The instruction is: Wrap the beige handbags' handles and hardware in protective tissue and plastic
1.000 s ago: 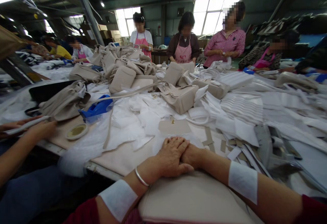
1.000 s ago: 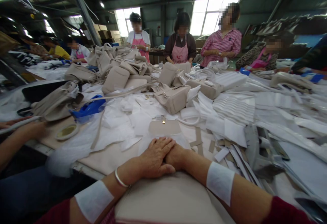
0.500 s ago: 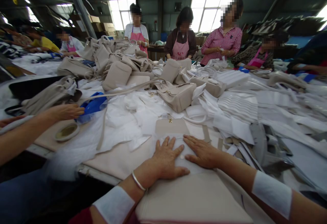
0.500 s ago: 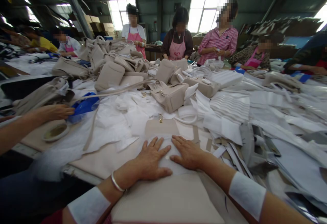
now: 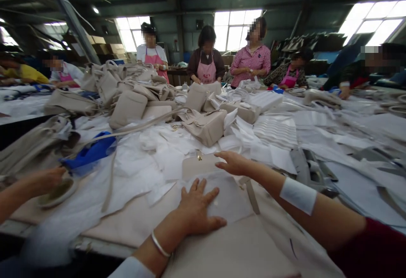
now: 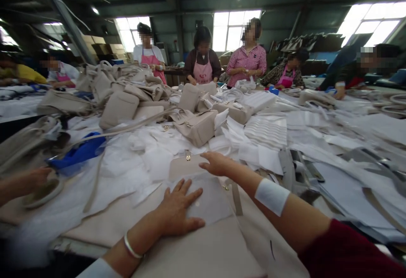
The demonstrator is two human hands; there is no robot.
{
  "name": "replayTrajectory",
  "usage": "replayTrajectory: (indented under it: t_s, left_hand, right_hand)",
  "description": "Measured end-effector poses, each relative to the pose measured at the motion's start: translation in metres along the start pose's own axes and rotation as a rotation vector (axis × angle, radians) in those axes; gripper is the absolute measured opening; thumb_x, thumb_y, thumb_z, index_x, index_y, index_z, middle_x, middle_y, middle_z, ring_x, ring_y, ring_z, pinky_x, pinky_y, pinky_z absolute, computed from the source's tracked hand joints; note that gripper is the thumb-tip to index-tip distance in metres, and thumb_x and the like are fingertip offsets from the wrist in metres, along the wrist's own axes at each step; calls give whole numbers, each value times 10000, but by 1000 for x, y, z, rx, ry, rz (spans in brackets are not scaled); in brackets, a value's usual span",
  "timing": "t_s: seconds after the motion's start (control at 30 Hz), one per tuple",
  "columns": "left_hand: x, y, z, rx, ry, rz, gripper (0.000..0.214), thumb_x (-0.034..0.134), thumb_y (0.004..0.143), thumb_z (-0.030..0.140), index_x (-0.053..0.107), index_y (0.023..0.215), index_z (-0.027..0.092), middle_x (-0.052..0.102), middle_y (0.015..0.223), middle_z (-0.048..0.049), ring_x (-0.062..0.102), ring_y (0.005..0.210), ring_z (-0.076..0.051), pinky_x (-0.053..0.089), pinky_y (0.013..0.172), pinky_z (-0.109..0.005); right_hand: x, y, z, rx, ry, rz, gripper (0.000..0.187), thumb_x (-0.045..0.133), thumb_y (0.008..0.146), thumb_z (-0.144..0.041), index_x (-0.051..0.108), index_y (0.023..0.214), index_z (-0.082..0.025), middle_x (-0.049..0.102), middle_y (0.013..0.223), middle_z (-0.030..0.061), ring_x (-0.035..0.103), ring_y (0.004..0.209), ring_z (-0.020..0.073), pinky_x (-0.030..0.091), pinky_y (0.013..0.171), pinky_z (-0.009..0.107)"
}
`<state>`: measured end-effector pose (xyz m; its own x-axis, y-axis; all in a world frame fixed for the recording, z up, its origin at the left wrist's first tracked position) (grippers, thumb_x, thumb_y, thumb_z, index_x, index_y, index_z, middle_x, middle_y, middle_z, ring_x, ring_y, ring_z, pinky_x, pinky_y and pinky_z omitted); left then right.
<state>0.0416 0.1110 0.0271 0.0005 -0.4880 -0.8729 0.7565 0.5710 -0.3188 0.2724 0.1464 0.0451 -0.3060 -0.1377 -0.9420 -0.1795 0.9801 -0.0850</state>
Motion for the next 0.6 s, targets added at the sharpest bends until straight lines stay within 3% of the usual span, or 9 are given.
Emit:
replayTrajectory:
  t_s: [0.13,0.27,0.43,0.6]
  left_hand:
    - [-2,-2,0,2,-22,6,1006,514,625,875,273,1494,430,156,1617,-151,65,1457,-479,97,1022,-804]
    - [2,0,-5,20,-44,16,1031,486,600,909,264,1492,444,150,1615,-161,60,1456,-483,88,1007,-817]
    - [6,1,-8,26,-61,31,1043,476,599,915,268,1497,427,136,1621,-148,39,1459,-481,62,1021,-808]
    - [7,1,-9,34,-70,55,1011,460,614,913,315,1484,418,183,1607,-160,123,1441,-503,78,1006,-819]
  right_hand:
    - [29,63,-18,9,-51,-108,415,598,907,-367,608,1238,-116,654,1230,159,620,1124,270,469,972,422]
    - [47,92,-30,83,-116,-136,398,606,905,-443,610,1176,-153,642,1186,98,622,1057,238,488,929,478]
    - [21,100,-37,145,-149,-61,546,675,797,-477,613,1186,-98,671,1127,186,631,1017,317,487,815,393]
    - [-12,60,-61,-34,-136,-72,285,603,845,-453,728,906,-204,714,990,95,650,897,253,451,733,309]
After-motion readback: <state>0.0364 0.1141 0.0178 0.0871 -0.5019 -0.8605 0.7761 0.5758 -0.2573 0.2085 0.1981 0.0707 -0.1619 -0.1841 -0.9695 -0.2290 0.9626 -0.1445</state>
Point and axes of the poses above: each hand's wrist, its own y-axis towards the middle knuckle, its own x-axis out of the palm, z = x × y, the point moved 1 cm from there along y, towards the middle knuckle
